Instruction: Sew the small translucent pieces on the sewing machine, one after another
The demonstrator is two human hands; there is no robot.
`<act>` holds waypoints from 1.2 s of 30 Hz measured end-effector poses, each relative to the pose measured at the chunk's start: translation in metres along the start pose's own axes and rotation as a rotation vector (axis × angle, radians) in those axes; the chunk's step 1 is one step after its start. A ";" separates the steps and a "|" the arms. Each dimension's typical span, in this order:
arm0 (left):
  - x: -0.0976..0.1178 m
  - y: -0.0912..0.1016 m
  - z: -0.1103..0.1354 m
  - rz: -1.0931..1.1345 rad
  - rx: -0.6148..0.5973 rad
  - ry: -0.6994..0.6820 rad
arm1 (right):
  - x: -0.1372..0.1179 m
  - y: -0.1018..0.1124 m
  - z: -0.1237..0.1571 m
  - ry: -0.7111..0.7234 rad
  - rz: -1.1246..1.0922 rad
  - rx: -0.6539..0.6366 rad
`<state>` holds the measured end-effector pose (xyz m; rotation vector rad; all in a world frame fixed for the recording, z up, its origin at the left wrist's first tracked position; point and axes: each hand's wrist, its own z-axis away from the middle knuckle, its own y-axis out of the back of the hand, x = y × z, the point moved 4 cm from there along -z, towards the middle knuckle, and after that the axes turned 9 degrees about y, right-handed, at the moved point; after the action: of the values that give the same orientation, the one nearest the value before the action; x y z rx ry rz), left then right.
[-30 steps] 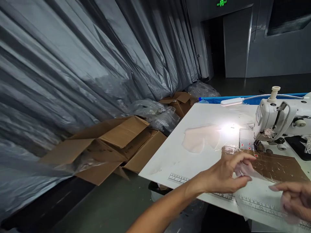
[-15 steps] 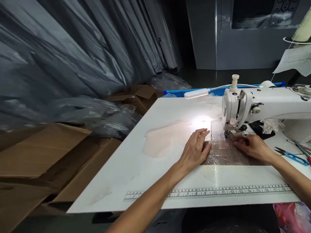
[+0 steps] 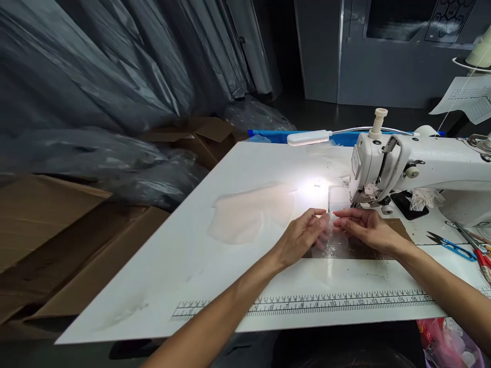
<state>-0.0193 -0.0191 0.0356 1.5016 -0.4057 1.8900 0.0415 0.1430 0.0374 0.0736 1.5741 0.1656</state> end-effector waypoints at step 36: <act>-0.011 0.001 -0.013 -0.051 0.194 0.171 | 0.023 0.037 0.027 0.590 0.826 -0.111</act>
<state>-0.0284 -0.0149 0.0220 1.4419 -0.1073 2.0454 0.0662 0.1843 0.0203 0.6365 2.0338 0.9919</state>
